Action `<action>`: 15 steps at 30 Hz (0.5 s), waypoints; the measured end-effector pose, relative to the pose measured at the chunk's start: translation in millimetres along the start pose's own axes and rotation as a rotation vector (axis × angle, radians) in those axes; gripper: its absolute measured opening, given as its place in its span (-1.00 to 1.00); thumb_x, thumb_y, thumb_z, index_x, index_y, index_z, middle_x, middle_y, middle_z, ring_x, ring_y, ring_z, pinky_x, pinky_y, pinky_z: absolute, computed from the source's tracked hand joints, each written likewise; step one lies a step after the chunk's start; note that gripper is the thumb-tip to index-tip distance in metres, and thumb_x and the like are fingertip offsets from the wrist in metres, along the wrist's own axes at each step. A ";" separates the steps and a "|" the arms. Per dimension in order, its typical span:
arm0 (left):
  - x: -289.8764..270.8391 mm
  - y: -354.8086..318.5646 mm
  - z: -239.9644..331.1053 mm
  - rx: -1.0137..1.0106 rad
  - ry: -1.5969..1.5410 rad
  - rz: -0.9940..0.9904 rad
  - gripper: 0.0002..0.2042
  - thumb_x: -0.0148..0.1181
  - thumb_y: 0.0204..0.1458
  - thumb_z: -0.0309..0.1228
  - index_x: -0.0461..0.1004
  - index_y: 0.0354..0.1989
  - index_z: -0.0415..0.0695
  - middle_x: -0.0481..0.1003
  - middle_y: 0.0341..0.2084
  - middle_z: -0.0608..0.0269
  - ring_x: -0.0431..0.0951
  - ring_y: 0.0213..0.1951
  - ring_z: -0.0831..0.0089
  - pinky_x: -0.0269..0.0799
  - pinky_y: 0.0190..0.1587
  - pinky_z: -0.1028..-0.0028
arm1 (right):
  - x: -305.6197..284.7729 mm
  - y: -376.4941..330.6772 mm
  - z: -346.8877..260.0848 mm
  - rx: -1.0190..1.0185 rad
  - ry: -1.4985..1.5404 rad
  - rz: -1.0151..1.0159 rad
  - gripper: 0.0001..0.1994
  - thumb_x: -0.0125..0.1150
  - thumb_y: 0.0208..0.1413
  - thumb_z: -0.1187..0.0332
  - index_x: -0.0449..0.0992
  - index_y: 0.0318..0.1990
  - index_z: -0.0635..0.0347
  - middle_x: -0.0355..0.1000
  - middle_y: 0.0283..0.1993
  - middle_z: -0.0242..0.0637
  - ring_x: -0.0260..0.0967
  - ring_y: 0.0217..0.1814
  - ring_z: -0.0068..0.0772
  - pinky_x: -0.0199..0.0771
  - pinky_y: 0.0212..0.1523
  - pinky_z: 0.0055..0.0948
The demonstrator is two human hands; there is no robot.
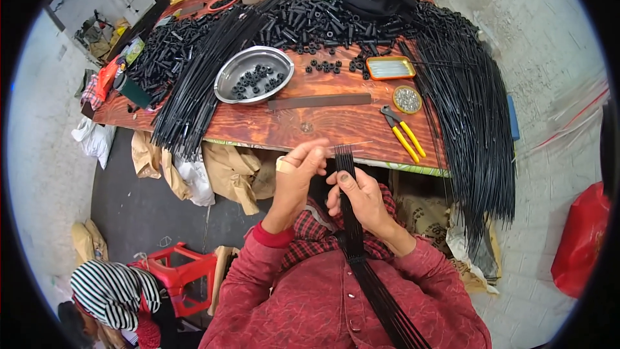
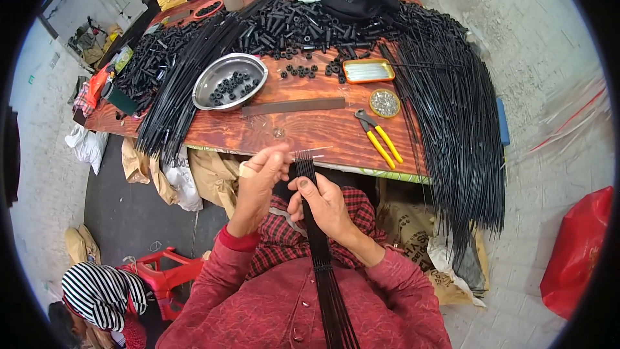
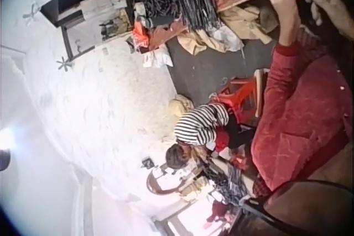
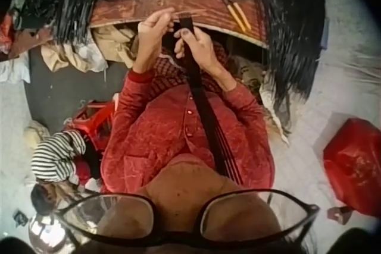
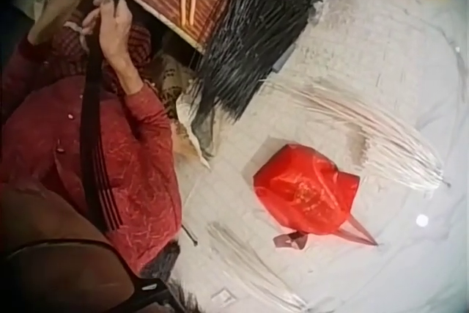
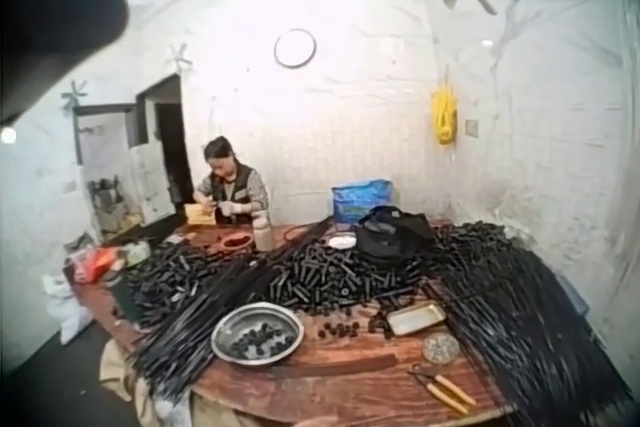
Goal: Assembling small plastic caps and components onto metal umbrella ribs.
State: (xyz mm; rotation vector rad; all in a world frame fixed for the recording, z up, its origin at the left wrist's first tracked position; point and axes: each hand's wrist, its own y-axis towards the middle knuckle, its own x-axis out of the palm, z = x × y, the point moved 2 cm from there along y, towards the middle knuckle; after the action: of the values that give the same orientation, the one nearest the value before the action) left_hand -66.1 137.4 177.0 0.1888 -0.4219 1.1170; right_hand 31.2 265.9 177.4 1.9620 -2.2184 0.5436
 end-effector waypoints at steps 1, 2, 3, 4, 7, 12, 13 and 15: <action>0.3 2.8 -3.0 -0.028 0.020 -0.020 -0.69 0.20 0.25 -0.36 0.52 0.08 -0.30 0.57 -0.25 0.29 0.46 -0.30 0.62 0.42 -0.19 0.59 | -0.1 -0.4 0.6 0.003 -0.020 0.002 -0.59 -0.02 0.42 0.05 0.42 -0.06 0.32 0.51 -0.45 -0.25 0.46 -0.52 -0.52 0.48 -0.45 -0.58; 1.3 5.0 -4.3 -0.056 0.040 -0.040 -0.71 0.24 0.23 -0.37 0.56 0.01 -0.31 0.57 -0.29 0.30 0.45 -0.34 0.63 0.40 -0.22 0.59 | -0.2 -0.8 1.6 0.005 -0.040 0.004 -0.59 -0.02 0.42 0.06 0.42 -0.05 0.32 0.51 -0.45 -0.25 0.46 -0.52 -0.52 0.48 -0.45 -0.58; 3.6 5.1 -3.8 -0.066 0.045 -0.004 -0.75 0.27 0.19 -0.40 0.60 -0.05 -0.31 0.57 -0.36 0.32 0.43 -0.40 0.66 0.38 -0.29 0.62 | -1.0 -1.2 3.3 0.013 -0.036 0.003 -0.59 -0.01 0.41 0.06 0.43 -0.04 0.32 0.51 -0.46 -0.25 0.47 -0.52 -0.52 0.48 -0.45 -0.59; 4.2 5.7 -3.1 -0.058 0.043 -0.013 -0.75 0.27 0.19 -0.40 0.60 -0.05 -0.31 0.57 -0.36 0.32 0.43 -0.40 0.66 0.38 -0.29 0.62 | -0.5 -1.3 0.3 0.028 -0.031 0.006 -0.62 0.00 0.42 0.10 0.44 -0.04 0.33 0.51 -0.46 -0.25 0.47 -0.52 -0.52 0.48 -0.45 -0.59; 3.9 7.8 -1.0 -0.070 0.091 0.001 -0.74 0.29 0.17 -0.42 0.60 -0.02 -0.29 0.58 -0.39 0.38 0.41 -0.44 0.71 0.35 -0.35 0.67 | -0.6 4.5 -2.2 0.007 -0.057 -0.012 -0.71 -0.01 0.43 0.23 0.46 -0.03 0.33 0.51 -0.48 -0.29 0.48 -0.53 -0.57 0.47 -0.48 -0.61; 12.5 18.4 3.0 -0.024 0.231 0.012 -0.78 0.29 0.16 -0.43 0.64 -0.06 -0.25 0.60 -0.41 0.38 0.41 -0.47 0.74 0.35 -0.38 0.67 | -8.5 14.4 -2.6 0.053 -0.016 0.006 -0.72 0.02 0.42 0.24 0.49 -0.05 0.32 0.53 -0.45 -0.31 0.48 -0.50 -0.61 0.47 -0.47 -0.61; 11.6 21.4 2.0 -0.035 0.228 0.004 -0.78 0.29 0.16 -0.43 0.64 -0.06 -0.25 0.60 -0.41 0.39 0.40 -0.47 0.74 0.35 -0.39 0.67 | -8.7 16.3 -5.3 0.033 -0.023 0.012 -0.71 0.01 0.42 0.23 0.48 -0.03 0.31 0.53 -0.42 -0.29 0.48 -0.50 -0.60 0.47 -0.46 -0.61; 8.7 27.6 -1.7 -0.047 0.227 -0.005 -0.78 0.29 0.16 -0.43 0.64 -0.06 -0.26 0.60 -0.42 0.40 0.40 -0.48 0.74 0.34 -0.40 0.67 | -12.0 20.5 -2.2 0.028 0.066 0.013 -0.68 -0.03 0.43 0.18 0.42 -0.02 0.31 0.55 -0.31 -0.23 0.51 -0.46 -0.56 0.51 -0.42 -0.60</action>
State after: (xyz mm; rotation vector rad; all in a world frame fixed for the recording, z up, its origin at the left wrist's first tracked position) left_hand -87.2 157.2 177.5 0.0207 -0.2444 1.1086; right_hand 12.6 279.7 171.8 1.9157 -2.1972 0.6348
